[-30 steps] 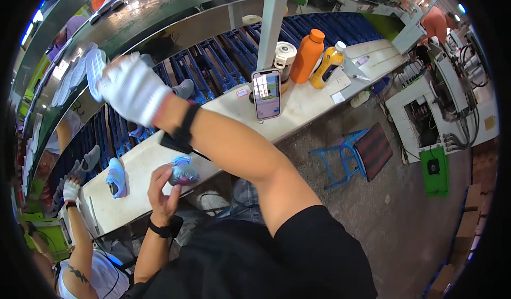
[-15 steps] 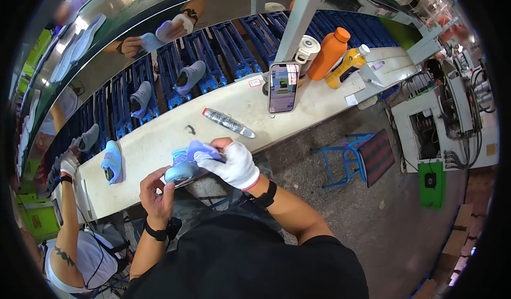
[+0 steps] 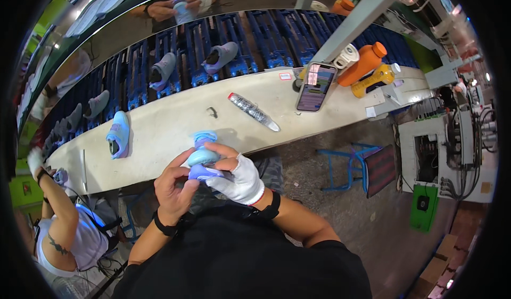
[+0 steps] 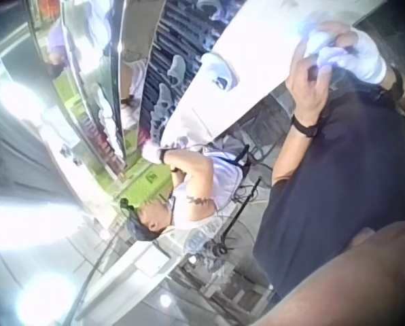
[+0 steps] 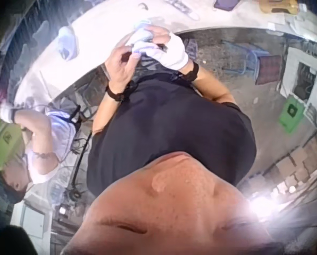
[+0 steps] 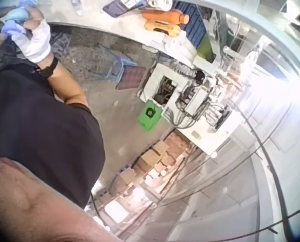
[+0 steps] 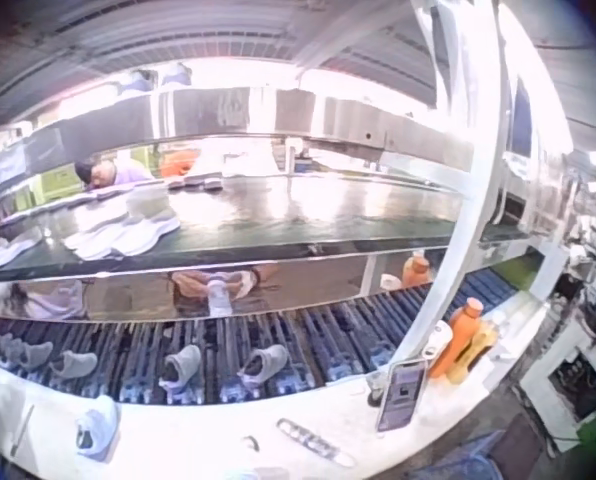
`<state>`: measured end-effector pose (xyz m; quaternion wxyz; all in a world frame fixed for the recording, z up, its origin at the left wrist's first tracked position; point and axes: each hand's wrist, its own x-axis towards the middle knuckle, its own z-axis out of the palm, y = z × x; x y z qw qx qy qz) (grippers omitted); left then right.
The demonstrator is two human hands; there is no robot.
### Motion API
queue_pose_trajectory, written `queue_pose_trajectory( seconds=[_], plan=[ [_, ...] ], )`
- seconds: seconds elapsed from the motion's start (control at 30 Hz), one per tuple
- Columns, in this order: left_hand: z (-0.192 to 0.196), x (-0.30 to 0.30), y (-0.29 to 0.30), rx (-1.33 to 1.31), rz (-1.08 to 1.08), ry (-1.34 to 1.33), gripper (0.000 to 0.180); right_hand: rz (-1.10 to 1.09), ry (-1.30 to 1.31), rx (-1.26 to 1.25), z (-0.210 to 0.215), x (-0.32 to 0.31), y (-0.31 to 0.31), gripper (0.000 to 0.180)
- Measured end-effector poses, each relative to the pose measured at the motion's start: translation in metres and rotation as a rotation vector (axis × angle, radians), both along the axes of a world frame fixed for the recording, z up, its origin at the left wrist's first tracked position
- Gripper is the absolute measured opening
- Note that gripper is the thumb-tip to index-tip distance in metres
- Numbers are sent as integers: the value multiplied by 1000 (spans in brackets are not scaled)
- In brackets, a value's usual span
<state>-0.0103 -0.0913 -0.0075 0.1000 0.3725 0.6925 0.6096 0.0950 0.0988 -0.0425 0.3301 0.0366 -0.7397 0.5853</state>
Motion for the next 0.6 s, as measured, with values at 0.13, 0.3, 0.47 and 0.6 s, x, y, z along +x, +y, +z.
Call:
queue_pose_trajectory(
  seconds=[0.13, 0.3, 0.47, 0.6],
  plan=[
    [-3, -8, 4, -32, 2, 135, 25, 14, -87, 44, -1, 4, 6, 34],
    [3, -15, 4, -88, -71, 256, 30, 15, -37, 158, -9, 4, 17, 40],
    [-5, -15, 4, -45, -44, 273, 32, 42, -80, 177, -5, 3, 18, 39],
    [-1, -15, 4, -95, -56, 275, 31, 31, -97, 154, -5, 4, 17, 38]
  ],
)
